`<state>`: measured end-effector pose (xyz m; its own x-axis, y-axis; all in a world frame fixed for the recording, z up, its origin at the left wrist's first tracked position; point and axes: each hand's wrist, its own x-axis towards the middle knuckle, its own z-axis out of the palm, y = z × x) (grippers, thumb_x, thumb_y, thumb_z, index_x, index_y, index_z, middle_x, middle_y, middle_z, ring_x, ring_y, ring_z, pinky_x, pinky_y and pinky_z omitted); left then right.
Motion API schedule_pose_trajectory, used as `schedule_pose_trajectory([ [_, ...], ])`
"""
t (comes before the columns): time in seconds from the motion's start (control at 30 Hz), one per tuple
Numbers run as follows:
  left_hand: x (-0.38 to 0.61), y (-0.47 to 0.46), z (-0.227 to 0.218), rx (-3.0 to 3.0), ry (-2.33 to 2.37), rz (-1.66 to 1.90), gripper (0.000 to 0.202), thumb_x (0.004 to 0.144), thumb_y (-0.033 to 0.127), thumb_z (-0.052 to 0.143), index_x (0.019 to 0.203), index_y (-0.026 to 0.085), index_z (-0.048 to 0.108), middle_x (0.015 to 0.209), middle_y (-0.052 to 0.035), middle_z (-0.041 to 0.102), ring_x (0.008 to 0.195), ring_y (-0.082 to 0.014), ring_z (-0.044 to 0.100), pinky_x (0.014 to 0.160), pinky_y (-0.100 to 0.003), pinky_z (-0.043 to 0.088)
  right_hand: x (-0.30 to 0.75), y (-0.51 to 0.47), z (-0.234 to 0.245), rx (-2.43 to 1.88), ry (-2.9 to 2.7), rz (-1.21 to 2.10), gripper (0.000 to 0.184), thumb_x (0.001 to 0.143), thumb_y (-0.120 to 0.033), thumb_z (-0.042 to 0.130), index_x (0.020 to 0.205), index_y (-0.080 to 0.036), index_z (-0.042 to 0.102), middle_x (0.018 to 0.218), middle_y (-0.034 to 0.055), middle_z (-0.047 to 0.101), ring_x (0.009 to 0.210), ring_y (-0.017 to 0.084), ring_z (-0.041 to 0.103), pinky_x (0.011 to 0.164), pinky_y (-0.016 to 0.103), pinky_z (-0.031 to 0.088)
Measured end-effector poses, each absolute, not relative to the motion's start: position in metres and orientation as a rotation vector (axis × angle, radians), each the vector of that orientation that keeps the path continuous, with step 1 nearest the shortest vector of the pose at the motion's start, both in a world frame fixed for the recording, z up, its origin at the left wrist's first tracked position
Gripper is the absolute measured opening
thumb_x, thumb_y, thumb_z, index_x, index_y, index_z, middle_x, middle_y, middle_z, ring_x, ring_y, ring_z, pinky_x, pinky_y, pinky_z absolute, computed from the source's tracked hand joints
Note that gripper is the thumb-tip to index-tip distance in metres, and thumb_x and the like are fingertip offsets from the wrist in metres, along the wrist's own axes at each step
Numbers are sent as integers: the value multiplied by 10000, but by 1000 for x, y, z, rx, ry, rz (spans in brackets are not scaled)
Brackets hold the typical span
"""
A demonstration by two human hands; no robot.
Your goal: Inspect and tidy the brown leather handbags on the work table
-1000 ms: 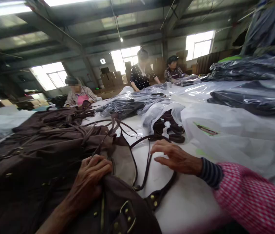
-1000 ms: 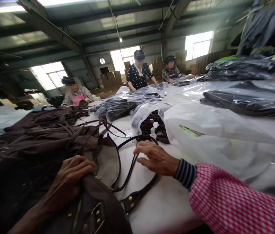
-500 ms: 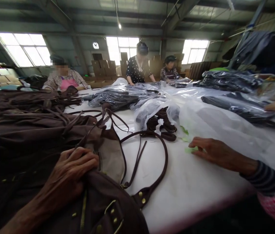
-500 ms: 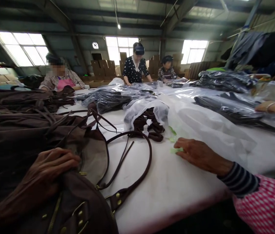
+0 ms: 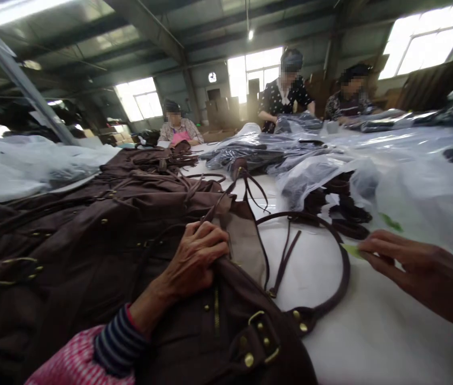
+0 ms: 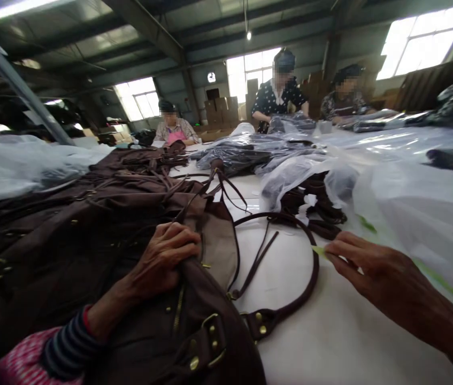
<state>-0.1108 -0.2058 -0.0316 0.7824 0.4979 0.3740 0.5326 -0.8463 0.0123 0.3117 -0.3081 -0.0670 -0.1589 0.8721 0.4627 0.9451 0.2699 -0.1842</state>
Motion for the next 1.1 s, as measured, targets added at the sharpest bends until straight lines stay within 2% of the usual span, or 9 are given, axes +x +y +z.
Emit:
schedule_pose_trajectory([
  [0.07, -110, -208, -33, -2852, -863, -591, 358, 646, 35, 530, 922, 223, 659, 1117, -34, 699, 1103, -258, 546, 1000, -487, 338, 267, -287, -58, -1491, -1997, 266, 257, 969, -436, 570, 919, -247, 735, 883, 61, 722, 776, 207, 682, 654, 301, 501],
  [0.13, -111, -209, -35, -2831, -869, -627, 323, 664, 50, 546, 913, 219, 665, 1081, -47, 689, 1071, -260, 539, 994, -491, 341, 213, -264, -46, -1450, -1910, 673, 261, 932, -374, 578, 796, -205, 724, 654, 13, 651, 595, 155, 618, 540, 256, 443],
  [0.23, -113, -210, -37, -2819, -858, -648, 302, 683, 59, 560, 915, 220, 669, 1058, -54, 679, 1041, -260, 533, 978, -490, 349, 141, -227, -35, -1301, -1660, 1244, 220, 840, -255, 595, 650, -156, 647, 582, -8, 617, 464, 85, 526, 434, 196, 348],
  [0.33, -114, -209, -39, -2809, -851, -657, 350, 670, 49, 564, 949, 227, 678, 1053, -55, 675, 1028, -261, 534, 976, -490, 353, 103, -199, -42, -1325, -1504, 1510, 165, 768, -196, 602, 609, -152, 615, 519, -19, 587, 401, 68, 460, 360, 176, 262],
  [0.47, -114, -208, -40, -2805, -846, -652, 335, 671, 53, 576, 937, 229, 680, 1063, -56, 675, 1029, -263, 540, 983, -494, 356, 97, -185, -60, -1461, -1447, 1539, 143, 723, -172, 607, 581, -154, 599, 499, -15, 590, 368, 65, 434, 323, 175, 259],
  [0.6, -114, -208, -40, -2814, -845, -620, 340, 701, 56, 574, 967, 234, 689, 1090, -54, 677, 1052, -262, 542, 998, -499, 352, 95, -183, -62, -1444, -1435, 1557, 144, 748, -188, 613, 609, -153, 599, 533, -16, 609, 375, 52, 429, 321, 164, 258],
  [0.77, -114, -208, -41, -2817, -854, -626, 359, 713, 59, 571, 1002, 235, 693, 1084, -64, 669, 1069, -269, 537, 991, -505, 356, 78, -182, -57, -1383, -1495, 1555, 161, 787, -226, 588, 640, -160, 596, 476, -45, 518, 374, 59, 400, 341, 178, 251],
  [0.87, -114, -208, -40, -2822, -836, -632, 385, 696, 48, 567, 1009, 234, 694, 1088, -63, 671, 1069, -266, 541, 987, -497, 365, 77, -182, -57, -1379, -1607, 1512, 151, 788, -195, 548, 646, -163, 590, 500, -36, 530, 394, 74, 416, 372, 202, 276],
  [1.1, -115, -207, -38, -2796, -809, -720, 289, 679, 46, 543, 885, 206, 668, 1042, -67, 686, 1024, -257, 552, 955, -482, 386, 73, -177, -66, -1345, -1918, 1083, 216, 705, -167, 659, 532, -160, 530, 547, -27, 461, 573, 105, 430, 525, 271, 238],
])
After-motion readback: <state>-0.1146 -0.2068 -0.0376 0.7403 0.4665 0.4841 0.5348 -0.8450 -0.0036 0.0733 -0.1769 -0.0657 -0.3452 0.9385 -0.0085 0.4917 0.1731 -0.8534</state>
